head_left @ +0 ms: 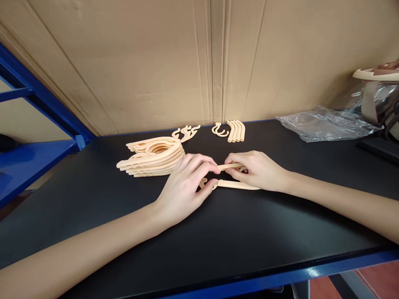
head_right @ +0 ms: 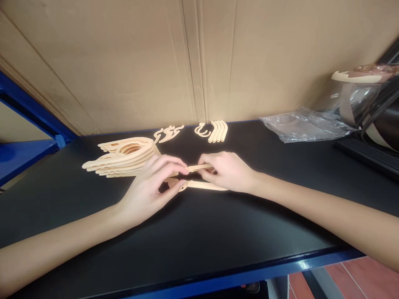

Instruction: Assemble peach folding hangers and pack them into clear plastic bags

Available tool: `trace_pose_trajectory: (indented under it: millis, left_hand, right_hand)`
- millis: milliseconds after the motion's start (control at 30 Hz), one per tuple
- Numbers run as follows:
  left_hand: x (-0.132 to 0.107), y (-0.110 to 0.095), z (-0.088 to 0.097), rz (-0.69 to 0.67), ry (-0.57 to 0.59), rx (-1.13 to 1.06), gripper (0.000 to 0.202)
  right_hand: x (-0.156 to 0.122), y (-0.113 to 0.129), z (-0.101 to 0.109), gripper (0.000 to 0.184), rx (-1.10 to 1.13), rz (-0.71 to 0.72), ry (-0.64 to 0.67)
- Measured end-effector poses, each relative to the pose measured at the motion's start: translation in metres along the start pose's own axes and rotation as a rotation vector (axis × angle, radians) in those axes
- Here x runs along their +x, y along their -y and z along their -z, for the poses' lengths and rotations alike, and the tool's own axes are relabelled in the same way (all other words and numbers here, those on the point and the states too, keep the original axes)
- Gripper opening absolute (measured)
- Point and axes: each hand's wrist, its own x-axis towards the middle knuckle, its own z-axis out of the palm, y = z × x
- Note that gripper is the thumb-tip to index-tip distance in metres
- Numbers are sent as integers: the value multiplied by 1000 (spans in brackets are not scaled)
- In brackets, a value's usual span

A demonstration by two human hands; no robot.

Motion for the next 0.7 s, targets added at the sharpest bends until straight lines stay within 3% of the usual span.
trace_pose_trajectory:
  millis: [167, 367, 567, 700]
  left_hand:
    - [-1, -2, 1, -117, -19, -5, 6]
    - [-2, -5, 1, -246, 181, -90, 8]
    - [-2, -4, -1, -110, 158, -51, 8]
    - [-3, -6, -2, 105, 178, 95, 28]
  right_hand:
    - [2, -3, 3, 10, -31, -87, -13]
    - [5, -11, 4, 13, 112, -291, -107]
    - [8, -18, 4, 18, 257, -401, -193]
    - [10, -24, 2, 20, 364, -403, -218]
